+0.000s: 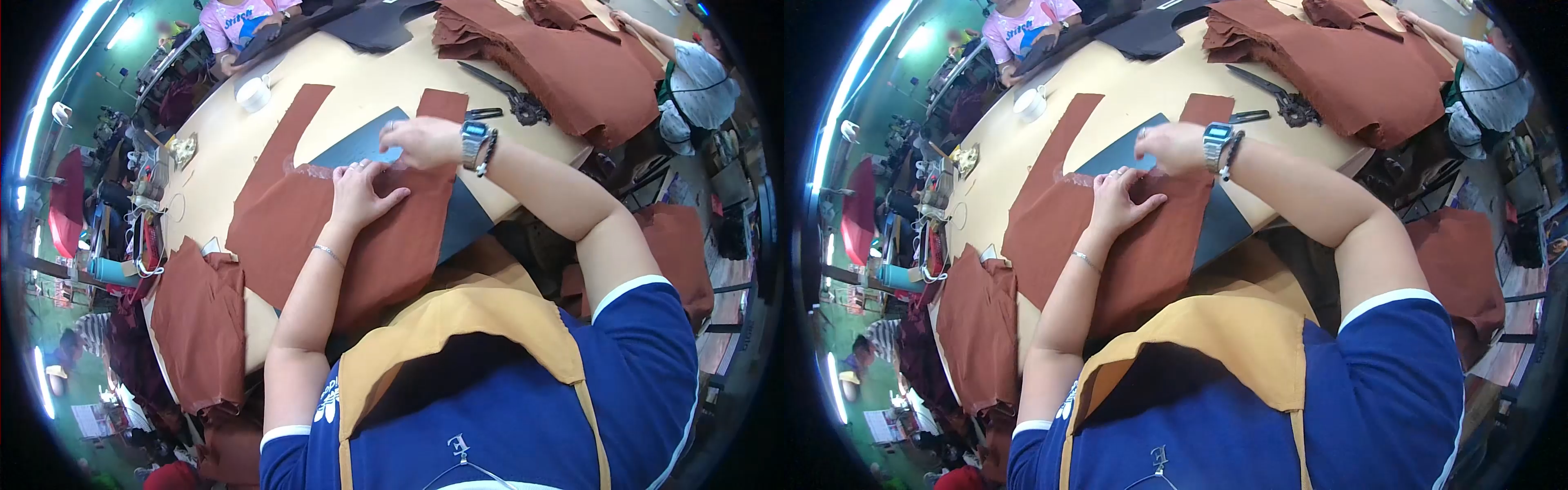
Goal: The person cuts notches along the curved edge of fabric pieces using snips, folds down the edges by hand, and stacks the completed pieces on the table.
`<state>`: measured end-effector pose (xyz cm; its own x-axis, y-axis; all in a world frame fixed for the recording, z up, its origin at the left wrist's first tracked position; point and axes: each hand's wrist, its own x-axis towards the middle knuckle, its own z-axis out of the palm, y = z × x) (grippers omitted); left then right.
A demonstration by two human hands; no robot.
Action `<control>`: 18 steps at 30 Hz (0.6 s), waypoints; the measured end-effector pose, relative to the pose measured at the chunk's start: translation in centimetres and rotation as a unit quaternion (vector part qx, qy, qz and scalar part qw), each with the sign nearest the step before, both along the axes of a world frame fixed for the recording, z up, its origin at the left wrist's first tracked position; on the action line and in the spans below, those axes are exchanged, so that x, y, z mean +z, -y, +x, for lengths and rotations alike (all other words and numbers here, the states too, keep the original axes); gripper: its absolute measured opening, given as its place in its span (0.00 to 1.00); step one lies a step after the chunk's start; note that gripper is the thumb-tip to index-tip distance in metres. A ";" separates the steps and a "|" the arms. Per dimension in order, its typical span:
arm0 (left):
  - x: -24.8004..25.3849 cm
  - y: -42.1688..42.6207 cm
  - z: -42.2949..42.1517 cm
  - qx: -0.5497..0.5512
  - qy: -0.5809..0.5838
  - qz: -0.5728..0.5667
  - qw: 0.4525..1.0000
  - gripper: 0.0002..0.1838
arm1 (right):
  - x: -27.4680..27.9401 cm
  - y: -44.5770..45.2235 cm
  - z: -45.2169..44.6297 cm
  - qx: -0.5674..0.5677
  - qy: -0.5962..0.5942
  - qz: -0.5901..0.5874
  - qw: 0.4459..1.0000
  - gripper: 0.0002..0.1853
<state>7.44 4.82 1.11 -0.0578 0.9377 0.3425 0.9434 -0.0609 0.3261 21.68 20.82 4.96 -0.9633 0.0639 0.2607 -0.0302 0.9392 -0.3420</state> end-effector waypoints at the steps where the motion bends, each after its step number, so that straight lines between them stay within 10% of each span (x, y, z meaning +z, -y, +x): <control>1: 0.0 -0.1 -0.1 0.000 0.000 0.002 1.000 0.27 | -0.7 0.4 -0.1 -0.008 0.028 -0.010 1.000 0.14; 18: 1.3 0.6 -2.6 -0.020 -0.034 -0.082 0.996 0.08 | -5.0 0.4 1.9 0.003 -0.061 0.094 0.994 0.09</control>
